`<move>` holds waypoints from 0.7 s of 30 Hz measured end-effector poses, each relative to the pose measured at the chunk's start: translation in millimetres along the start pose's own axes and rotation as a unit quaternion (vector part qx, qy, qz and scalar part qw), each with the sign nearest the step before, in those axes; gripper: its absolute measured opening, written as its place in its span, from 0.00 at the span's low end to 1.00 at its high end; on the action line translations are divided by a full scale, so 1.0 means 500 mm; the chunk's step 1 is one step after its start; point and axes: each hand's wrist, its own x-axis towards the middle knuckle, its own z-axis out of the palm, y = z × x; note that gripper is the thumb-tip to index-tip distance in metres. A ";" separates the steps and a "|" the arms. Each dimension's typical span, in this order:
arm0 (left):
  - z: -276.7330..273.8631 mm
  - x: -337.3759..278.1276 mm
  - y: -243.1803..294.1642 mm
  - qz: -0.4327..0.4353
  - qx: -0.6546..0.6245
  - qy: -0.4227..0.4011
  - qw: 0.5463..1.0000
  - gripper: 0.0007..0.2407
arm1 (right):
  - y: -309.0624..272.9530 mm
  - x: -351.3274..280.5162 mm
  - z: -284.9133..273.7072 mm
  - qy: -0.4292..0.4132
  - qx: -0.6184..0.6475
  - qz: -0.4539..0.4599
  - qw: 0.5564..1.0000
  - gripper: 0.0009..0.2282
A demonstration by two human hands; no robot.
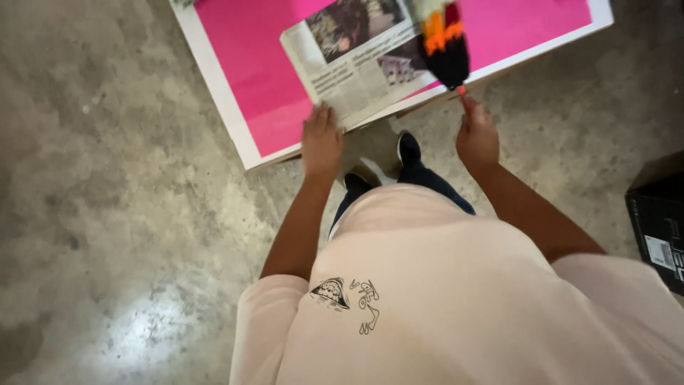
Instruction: Dusting and flipping through a stack of newspapers on a table.
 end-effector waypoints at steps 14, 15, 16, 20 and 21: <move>-0.006 -0.014 -0.011 0.022 0.024 -0.056 0.998 0.22 | -0.219 -0.020 -0.029 -0.238 0.230 0.031 0.943 0.17; -0.007 -0.012 -0.014 0.032 0.025 -0.048 0.998 0.24 | -0.178 -0.015 -0.039 -0.266 0.169 0.009 0.949 0.18; -0.007 -0.010 -0.017 0.041 0.025 -0.041 0.998 0.26 | -0.137 -0.009 -0.050 -0.292 0.106 -0.012 0.950 0.19; -0.021 -0.002 -0.026 0.050 0.016 -0.034 0.998 0.24 | 0.052 0.015 -0.033 -0.222 -0.010 0.001 0.975 0.19; -0.024 0.005 -0.030 0.051 0.010 -0.049 0.997 0.24 | 0.057 0.027 -0.037 -0.160 -0.005 0.133 0.978 0.17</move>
